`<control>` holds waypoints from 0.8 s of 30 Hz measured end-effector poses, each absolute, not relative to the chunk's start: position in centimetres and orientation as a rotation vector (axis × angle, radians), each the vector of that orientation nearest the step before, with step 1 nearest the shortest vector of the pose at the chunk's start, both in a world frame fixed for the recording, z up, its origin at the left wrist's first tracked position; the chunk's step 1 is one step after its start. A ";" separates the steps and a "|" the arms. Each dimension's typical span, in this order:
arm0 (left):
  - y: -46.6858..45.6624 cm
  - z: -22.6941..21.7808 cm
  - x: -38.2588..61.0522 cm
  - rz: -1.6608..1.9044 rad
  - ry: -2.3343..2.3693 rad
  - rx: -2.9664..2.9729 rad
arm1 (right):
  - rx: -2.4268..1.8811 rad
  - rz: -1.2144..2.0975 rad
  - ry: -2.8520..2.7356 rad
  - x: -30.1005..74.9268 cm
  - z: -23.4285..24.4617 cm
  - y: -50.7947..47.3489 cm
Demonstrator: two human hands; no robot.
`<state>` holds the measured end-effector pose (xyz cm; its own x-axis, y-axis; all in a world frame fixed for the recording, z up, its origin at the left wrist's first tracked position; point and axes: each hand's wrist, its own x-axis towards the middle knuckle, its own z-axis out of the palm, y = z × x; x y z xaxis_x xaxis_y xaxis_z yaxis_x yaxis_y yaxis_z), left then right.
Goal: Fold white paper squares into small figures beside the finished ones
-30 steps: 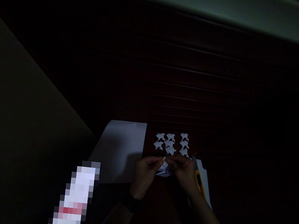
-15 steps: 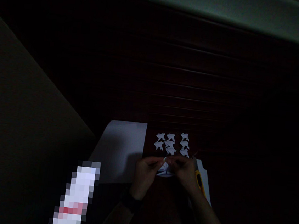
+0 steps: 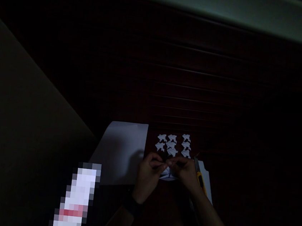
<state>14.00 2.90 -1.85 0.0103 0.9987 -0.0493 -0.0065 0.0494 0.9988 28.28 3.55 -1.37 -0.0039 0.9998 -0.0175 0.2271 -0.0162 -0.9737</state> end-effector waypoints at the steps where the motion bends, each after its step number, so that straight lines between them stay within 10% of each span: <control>1: 2.9 -1.9 14.0 1.169 1.216 1.177 | -1.391 1.103 -1.374 28.3 -1.4 3.6; 24: 3.1 -2.0 12.9 0.729 0.995 1.153 | -1.476 1.102 -1.373 28.3 -2.0 3.5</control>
<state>12.85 3.06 -2.03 0.4039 0.8783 -0.2557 0.0210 0.2706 0.9625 28.28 3.52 -1.95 0.0229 0.9976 -0.0661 0.2801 -0.0699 -0.9574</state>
